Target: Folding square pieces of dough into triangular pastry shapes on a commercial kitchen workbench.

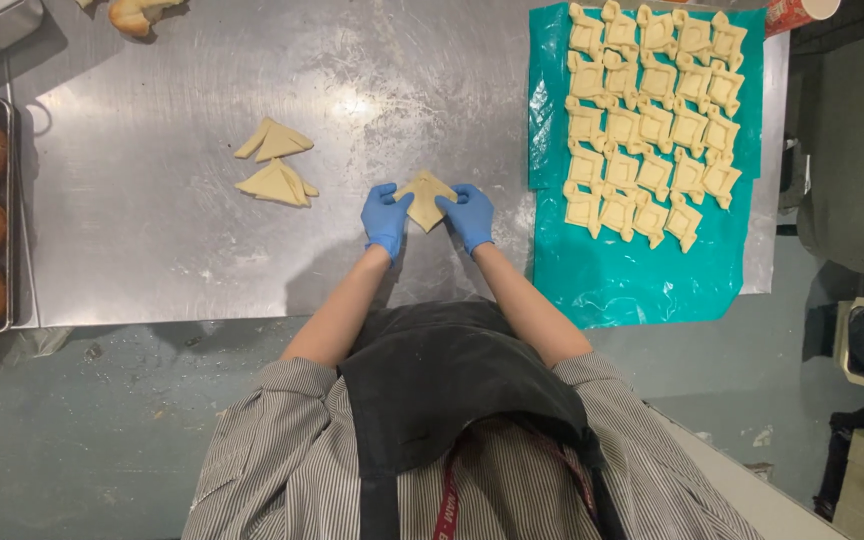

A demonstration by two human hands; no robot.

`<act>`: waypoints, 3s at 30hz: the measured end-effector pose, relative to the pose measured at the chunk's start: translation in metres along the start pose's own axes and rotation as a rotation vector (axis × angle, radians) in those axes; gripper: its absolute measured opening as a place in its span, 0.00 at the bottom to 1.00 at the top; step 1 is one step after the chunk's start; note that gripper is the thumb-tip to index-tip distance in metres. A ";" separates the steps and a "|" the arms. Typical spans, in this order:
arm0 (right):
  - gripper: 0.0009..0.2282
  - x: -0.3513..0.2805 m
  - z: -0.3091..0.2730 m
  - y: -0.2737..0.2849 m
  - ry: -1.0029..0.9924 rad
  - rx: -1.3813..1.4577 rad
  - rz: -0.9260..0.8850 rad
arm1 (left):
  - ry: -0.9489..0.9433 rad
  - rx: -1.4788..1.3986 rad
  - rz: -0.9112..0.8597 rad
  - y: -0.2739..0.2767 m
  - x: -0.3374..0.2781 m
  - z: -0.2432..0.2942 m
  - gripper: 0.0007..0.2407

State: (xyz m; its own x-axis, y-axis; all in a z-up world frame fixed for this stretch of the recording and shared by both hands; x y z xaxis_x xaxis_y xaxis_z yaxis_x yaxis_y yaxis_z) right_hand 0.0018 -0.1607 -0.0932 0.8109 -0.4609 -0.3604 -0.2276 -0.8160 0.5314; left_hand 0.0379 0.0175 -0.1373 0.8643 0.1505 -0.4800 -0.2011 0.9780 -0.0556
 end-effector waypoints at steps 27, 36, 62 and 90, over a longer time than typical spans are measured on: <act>0.07 -0.024 -0.045 0.039 0.860 -0.382 0.051 | -1.054 0.900 -0.547 0.014 -0.037 0.111 0.04; 0.11 -0.053 -0.044 0.053 1.172 -0.535 0.007 | -1.326 1.034 -0.651 0.034 -0.052 0.094 0.09; 0.14 -0.073 -0.037 0.048 1.011 -0.619 0.006 | -1.260 1.028 -0.721 0.032 -0.085 0.114 0.10; 0.11 -0.063 -0.062 0.051 1.008 -0.374 -0.045 | -1.204 1.021 -0.641 0.020 -0.087 0.138 0.07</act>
State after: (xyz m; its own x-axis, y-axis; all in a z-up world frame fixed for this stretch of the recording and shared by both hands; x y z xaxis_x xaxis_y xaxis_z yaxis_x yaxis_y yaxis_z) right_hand -0.0273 -0.1515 0.0046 0.9242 0.2058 0.3218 -0.1462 -0.5878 0.7957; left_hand 0.0226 0.0441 0.0245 0.6134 -0.7282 0.3056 0.2335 0.5369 0.8107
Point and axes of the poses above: each hand's wrist, its own x-axis towards the middle knuckle, its own y-axis out of the back of the hand, z = x × y, the point moved 1 cm from there along x, towards the middle knuckle, and after that the axes turned 6 degrees about -x, right-handed, at the moved point
